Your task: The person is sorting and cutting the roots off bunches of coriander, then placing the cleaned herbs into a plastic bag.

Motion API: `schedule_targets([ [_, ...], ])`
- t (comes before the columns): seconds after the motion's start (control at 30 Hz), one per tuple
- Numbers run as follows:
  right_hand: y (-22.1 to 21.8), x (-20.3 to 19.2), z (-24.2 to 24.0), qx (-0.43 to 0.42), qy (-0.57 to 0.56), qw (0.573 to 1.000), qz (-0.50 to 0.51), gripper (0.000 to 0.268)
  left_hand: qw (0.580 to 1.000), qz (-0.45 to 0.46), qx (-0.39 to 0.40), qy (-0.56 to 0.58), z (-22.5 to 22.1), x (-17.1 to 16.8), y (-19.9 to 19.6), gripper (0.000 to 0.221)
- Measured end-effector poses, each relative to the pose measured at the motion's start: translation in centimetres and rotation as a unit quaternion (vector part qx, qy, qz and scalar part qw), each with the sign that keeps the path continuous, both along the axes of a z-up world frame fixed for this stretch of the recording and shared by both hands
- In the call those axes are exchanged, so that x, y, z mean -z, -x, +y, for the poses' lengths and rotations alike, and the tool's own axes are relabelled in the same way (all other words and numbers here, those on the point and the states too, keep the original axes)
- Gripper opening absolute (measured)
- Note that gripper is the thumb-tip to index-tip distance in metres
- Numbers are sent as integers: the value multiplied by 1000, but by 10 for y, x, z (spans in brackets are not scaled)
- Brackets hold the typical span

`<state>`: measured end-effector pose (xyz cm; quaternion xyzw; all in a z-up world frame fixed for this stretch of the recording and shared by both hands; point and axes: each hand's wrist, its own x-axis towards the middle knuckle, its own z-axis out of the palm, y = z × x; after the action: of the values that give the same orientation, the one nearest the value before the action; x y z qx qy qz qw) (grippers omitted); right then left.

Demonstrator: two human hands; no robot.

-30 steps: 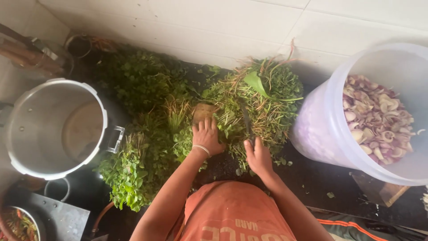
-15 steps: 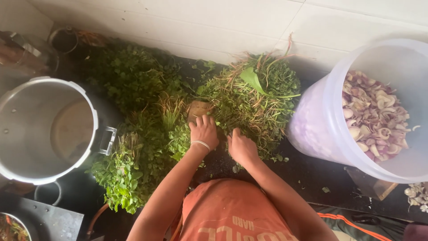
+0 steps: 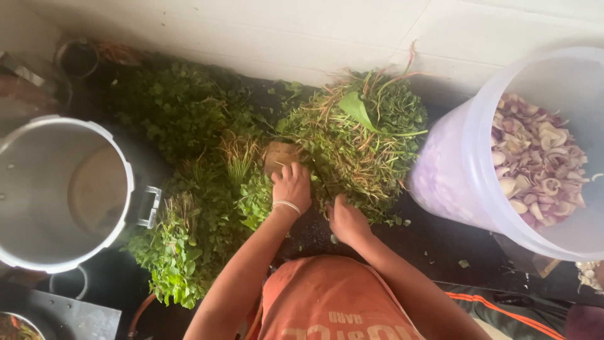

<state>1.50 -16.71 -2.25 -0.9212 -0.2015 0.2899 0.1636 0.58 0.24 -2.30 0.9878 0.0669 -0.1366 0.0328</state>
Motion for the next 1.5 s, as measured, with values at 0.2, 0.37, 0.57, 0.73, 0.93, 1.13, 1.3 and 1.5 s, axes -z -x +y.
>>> schedule_targets([
  [0.2,-1,28,-2,18,-18,1000,8,35,1000,-2,14,7,-2,-1,-1,54],
  [0.37,13,24,0,51,-17,998,33,29,1000,8,26,0,-1,2,3,52],
  [0.57,32,42,-18,66,-60,996,8,34,999,19,29,16,2,-9,3,56],
  [0.73,39,105,-14,43,-73,994,-61,39,999,19,32,13,6,-7,1,58],
  [0.93,65,76,-53,45,-48,998,-24,44,999,26,23,17,0,-5,11,58],
  [1.13,34,104,-38,53,-132,988,-55,39,999,5,25,30,7,4,14,69],
  [1.3,40,89,-45,64,-134,987,-65,35,996,-60,6,69,12,29,29,73],
  [1.5,42,91,-45,57,-153,982,-97,32,986,-121,-53,100,0,25,34,75],
])
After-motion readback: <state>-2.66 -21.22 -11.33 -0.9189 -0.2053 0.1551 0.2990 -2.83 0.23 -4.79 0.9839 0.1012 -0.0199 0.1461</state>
